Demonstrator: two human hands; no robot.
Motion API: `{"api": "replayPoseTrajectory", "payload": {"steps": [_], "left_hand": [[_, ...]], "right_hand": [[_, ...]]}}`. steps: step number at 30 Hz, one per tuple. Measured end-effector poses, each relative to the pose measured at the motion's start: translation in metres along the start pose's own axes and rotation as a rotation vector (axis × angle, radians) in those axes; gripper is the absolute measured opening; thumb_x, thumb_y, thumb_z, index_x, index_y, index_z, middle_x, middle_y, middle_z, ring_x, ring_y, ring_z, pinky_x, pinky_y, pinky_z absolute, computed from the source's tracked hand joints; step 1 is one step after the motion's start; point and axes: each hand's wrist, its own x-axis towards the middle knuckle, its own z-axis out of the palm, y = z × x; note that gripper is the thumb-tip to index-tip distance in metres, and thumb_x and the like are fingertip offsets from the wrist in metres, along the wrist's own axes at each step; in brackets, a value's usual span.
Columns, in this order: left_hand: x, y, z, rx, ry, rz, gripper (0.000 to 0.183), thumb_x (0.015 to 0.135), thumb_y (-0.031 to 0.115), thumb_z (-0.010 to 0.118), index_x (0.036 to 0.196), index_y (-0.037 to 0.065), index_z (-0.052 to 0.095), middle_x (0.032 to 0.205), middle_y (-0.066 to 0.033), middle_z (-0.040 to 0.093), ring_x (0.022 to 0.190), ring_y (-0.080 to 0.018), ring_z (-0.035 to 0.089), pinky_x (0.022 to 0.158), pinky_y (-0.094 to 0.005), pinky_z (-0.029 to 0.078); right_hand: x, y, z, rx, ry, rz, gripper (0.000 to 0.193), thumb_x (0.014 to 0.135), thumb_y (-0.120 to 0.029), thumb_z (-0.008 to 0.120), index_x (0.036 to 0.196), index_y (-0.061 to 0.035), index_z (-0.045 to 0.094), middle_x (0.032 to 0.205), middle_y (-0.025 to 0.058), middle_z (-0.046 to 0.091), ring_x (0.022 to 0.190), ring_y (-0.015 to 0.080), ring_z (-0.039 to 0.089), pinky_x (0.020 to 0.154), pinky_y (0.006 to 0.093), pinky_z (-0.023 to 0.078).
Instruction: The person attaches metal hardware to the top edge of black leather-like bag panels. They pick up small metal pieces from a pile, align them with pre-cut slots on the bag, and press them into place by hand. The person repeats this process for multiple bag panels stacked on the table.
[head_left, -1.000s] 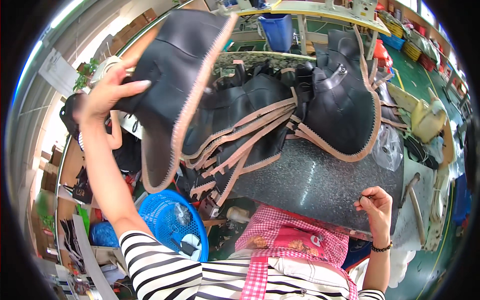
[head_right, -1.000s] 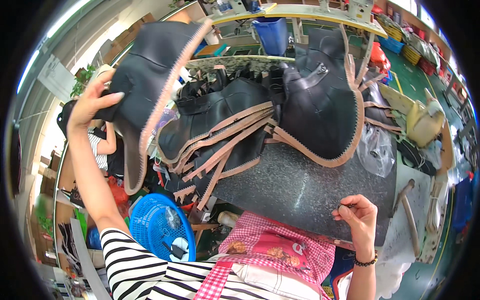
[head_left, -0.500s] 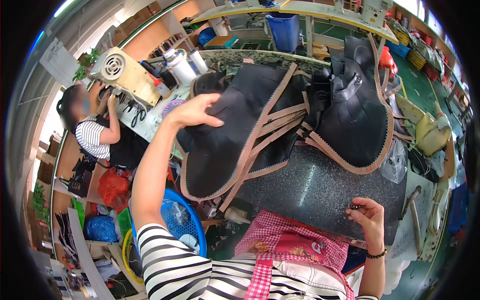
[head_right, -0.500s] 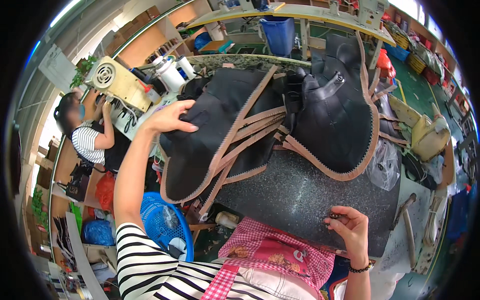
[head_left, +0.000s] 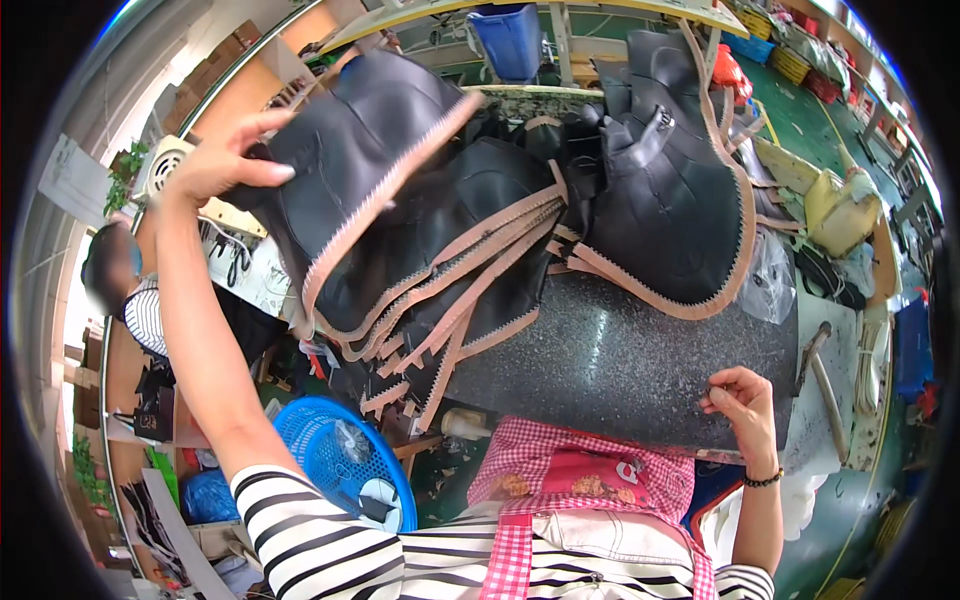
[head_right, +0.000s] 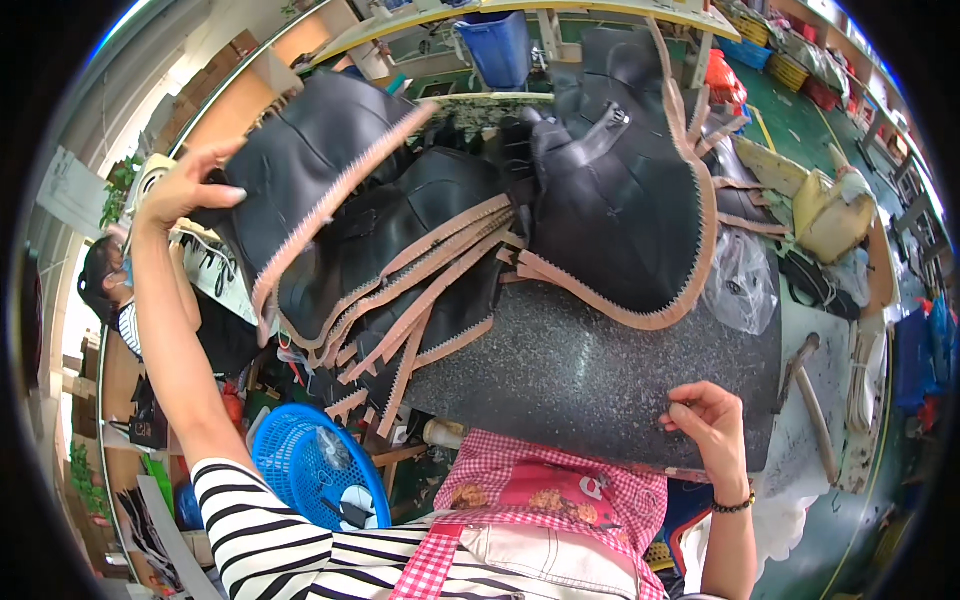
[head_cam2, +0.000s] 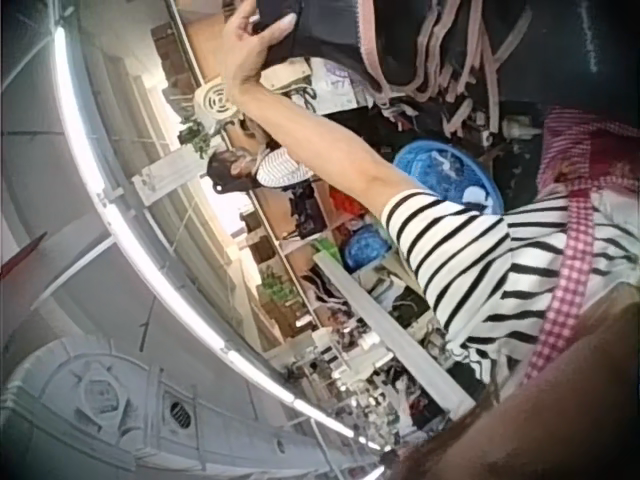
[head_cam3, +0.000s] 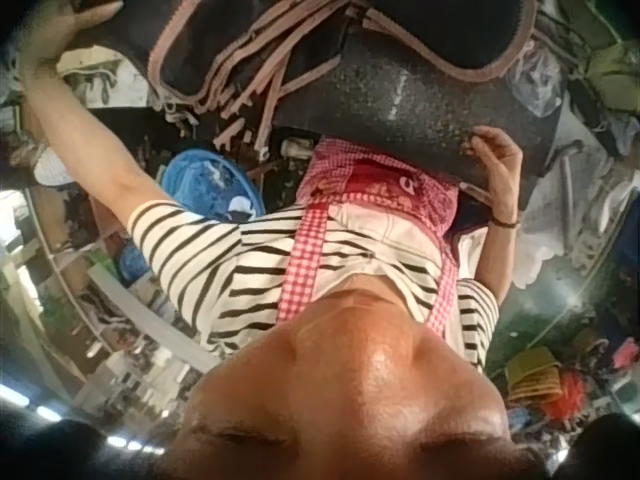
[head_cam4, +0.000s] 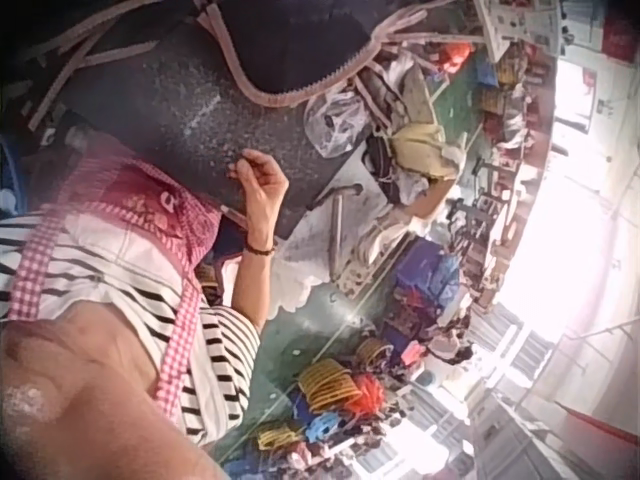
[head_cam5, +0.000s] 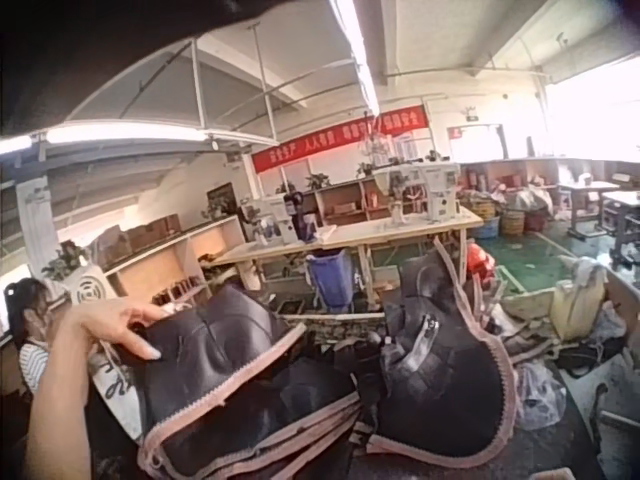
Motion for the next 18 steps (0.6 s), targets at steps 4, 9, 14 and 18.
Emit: {"api": "replayPoseTrajectory", "payload": {"steps": [4, 9, 14, 18], "left_hand": [[0.061, -0.077, 0.07, 0.109, -0.322, -0.102, 0.065, 0.075, 0.01, 0.079, 0.133, -0.001, 0.051, 0.129, -0.0078, 0.059, 0.115, -0.0177, 0.054, 0.102, -0.032, 0.041], [0.044, -0.081, 0.094, 0.339, -0.097, 0.014, 0.042, 0.075, 0.009, 0.074, 0.113, -0.002, 0.062, 0.096, -0.008, 0.068, 0.086, -0.0173, 0.063, 0.081, -0.032, 0.05], [-0.014, 0.04, 0.166, 0.49, 0.606, 0.198, 0.038, 0.085, 0.012, 0.07, 0.119, -0.001, 0.06, 0.11, -0.0148, 0.064, 0.098, -0.0222, 0.063, 0.089, -0.0342, 0.048], [-0.031, 0.157, 0.329, 0.183, 0.053, 0.918, 0.04, 0.08, -0.003, 0.061, 0.12, -0.001, 0.059, 0.126, -0.0182, 0.059, 0.115, -0.0327, 0.059, 0.1, -0.04, 0.046]], "right_hand": [[0.016, -0.005, -0.008, -0.059, -0.023, -0.046, 0.014, 0.091, -0.01, 0.065, 0.096, 0.0028, 0.064, 0.08, 0.0049, 0.065, 0.072, 0.0102, 0.063, 0.064, 0.0242, 0.052], [0.029, -0.017, -0.049, -0.152, 0.201, -0.01, 0.018, 0.092, -0.017, 0.065, 0.09, 0.0006, 0.064, 0.072, 0.0006, 0.061, 0.064, 0.0067, 0.058, 0.059, 0.0225, 0.05], [0.058, -0.024, -0.092, -0.561, 0.436, -0.196, 0.02, 0.086, -0.019, 0.069, 0.093, -0.0005, 0.069, 0.07, 0.0033, 0.064, 0.062, 0.0096, 0.057, 0.06, 0.0254, 0.049], [0.122, -0.029, -0.083, -0.908, 0.357, -0.251, 0.027, 0.082, -0.025, 0.063, 0.098, -0.0044, 0.072, 0.089, 0.0177, 0.07, 0.083, 0.0334, 0.068, 0.078, 0.0397, 0.053]]}}
